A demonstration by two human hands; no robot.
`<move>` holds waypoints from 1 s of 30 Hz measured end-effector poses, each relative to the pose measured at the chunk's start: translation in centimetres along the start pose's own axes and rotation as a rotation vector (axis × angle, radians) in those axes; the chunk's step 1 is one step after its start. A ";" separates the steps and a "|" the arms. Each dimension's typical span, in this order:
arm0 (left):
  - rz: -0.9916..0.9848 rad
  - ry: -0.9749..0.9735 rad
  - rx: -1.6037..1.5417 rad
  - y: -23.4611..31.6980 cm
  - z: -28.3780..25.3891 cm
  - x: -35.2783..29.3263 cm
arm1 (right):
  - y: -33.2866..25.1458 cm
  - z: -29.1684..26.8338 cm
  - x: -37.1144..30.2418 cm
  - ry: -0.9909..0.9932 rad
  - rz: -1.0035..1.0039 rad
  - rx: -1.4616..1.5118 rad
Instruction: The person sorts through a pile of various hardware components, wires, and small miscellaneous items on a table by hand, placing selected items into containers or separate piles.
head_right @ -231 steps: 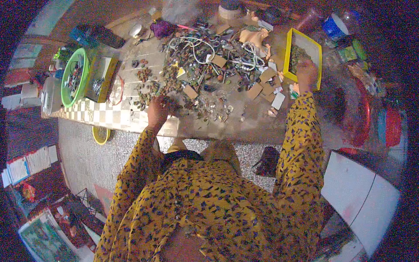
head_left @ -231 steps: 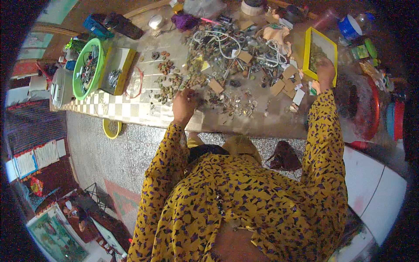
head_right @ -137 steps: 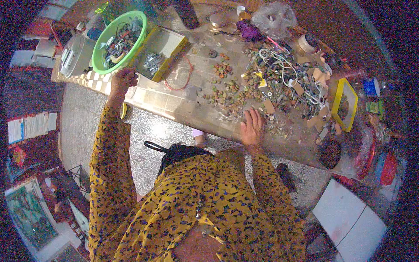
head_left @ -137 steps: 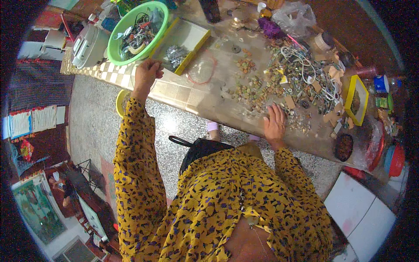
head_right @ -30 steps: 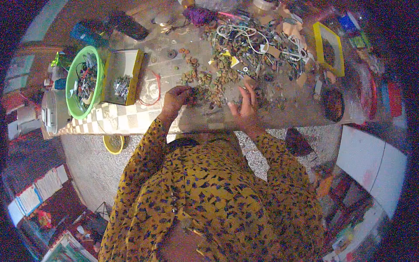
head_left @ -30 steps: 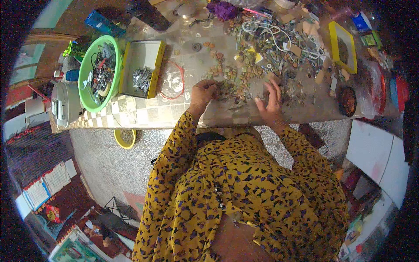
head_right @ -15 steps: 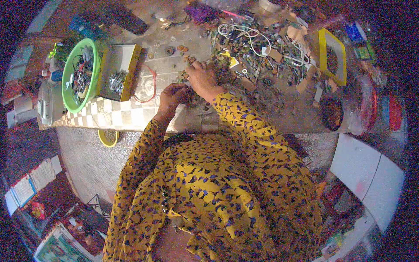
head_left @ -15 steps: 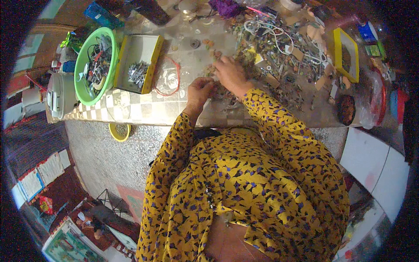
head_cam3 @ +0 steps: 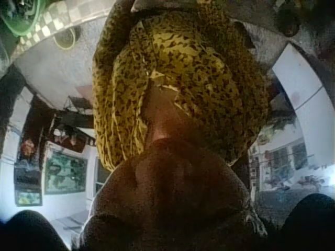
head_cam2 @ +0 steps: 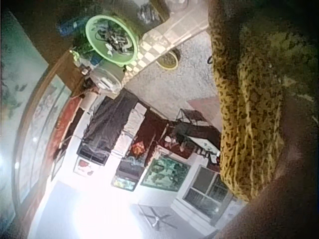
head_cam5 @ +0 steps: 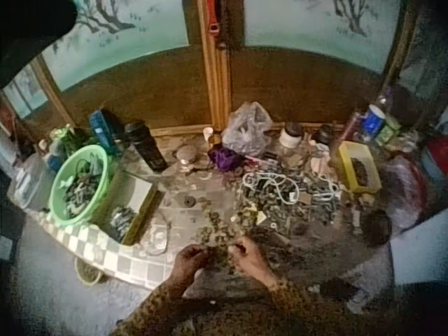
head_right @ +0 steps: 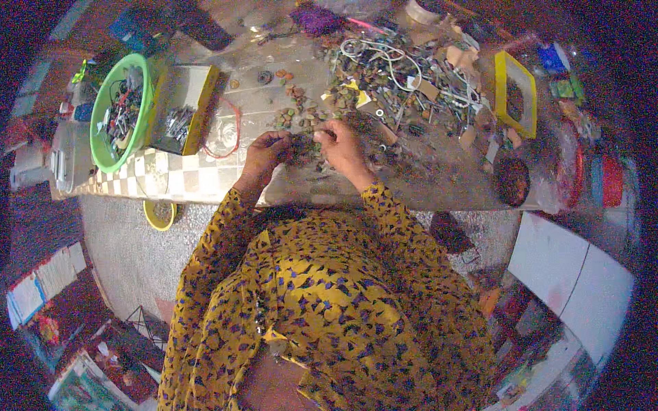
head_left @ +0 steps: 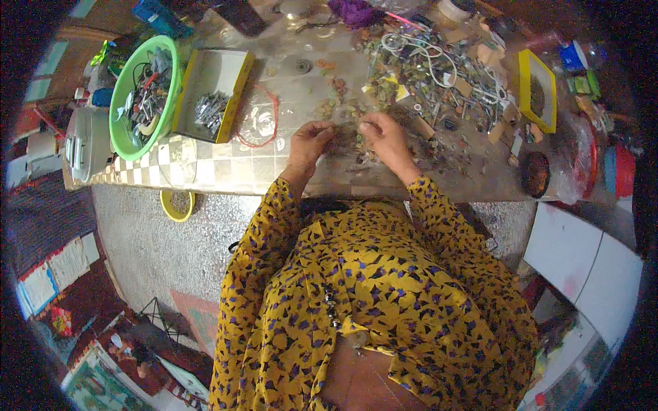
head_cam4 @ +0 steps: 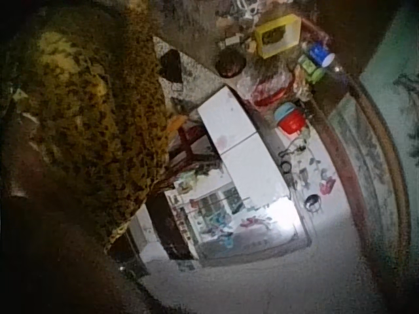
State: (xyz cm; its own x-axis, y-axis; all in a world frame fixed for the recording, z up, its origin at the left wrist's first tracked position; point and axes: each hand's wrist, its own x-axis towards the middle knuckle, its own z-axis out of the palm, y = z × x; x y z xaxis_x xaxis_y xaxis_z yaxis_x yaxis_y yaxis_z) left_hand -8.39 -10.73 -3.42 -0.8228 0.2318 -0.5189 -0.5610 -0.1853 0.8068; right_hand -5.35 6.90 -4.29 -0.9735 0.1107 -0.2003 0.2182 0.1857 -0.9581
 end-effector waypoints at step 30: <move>-0.028 -0.220 0.114 -0.7 2.3 -2.5 | -1.3 -3.7 -4.7 0.118 0.010 0.000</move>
State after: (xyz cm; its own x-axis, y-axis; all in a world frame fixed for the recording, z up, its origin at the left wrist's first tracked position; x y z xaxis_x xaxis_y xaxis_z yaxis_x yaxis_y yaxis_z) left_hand -5.68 -8.99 -2.03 -0.7605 0.4402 -0.4773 -0.5590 -0.0700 0.8262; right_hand -0.85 9.71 -1.31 -0.9564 0.2267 -0.1843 0.2279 0.1842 -0.9561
